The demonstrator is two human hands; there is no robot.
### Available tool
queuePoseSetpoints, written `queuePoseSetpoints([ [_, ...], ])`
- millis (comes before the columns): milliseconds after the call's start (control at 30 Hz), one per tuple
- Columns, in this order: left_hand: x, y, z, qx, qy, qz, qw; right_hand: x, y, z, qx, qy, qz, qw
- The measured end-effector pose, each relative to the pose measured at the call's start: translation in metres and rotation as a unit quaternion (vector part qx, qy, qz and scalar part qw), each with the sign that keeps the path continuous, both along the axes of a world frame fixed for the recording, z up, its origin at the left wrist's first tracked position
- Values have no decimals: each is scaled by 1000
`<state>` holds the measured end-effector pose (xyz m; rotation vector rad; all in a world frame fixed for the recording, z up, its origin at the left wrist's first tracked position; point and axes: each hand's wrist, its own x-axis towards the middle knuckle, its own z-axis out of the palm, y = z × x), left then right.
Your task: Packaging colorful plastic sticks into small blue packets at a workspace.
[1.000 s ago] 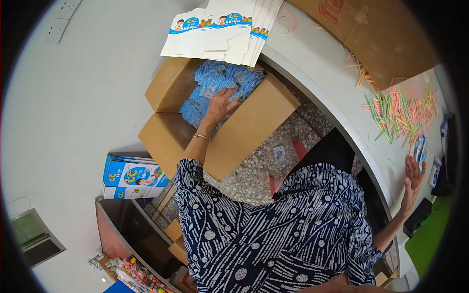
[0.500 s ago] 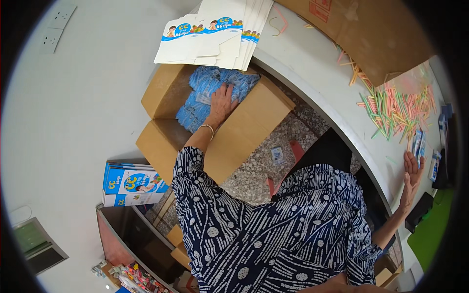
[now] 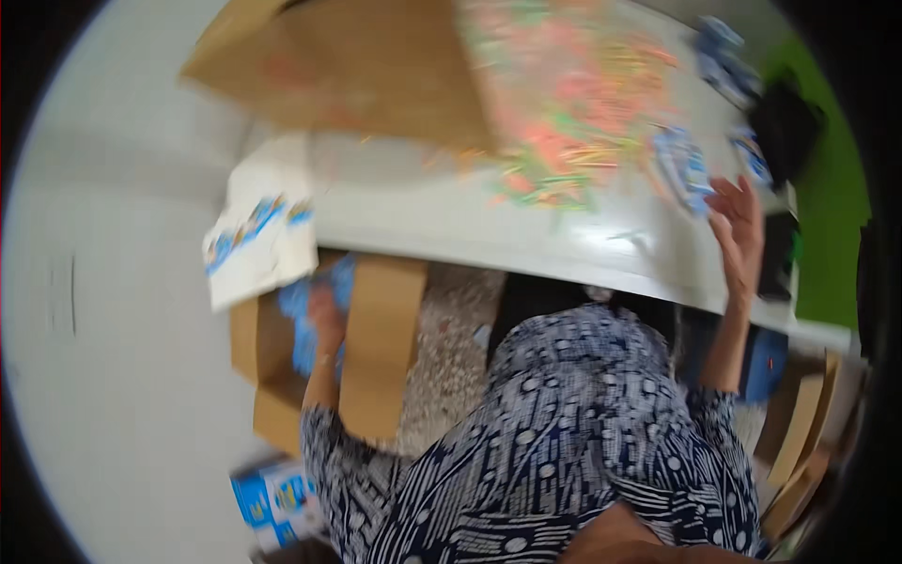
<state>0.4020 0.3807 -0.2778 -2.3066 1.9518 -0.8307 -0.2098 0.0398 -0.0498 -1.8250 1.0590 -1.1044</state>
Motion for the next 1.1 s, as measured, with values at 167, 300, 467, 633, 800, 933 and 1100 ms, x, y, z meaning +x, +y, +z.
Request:
queuePoseSetpoints([
  [167,-21,-26,96,145,140,206,957,-25,-14,12,-58,33,-237,969],
  [300,-112,-61,203,240,180,154,942,-23,-39,-11,-46,95,-282,954],
  [467,-252,-150,273,276,301,-145,901,6,-59,-34,-109,144,-264,947],
  [633,-344,-222,288,185,246,-375,874,17,-65,-52,-86,281,-280,914],
  [800,-387,-285,288,57,314,-492,810,12,-65,-49,-147,247,-272,918],
  [933,-404,-363,272,-27,459,-371,807,14,-50,-19,-246,196,-239,919],
  [1100,-413,-398,259,116,598,-319,726,8,-32,-10,-233,138,-163,949],
])
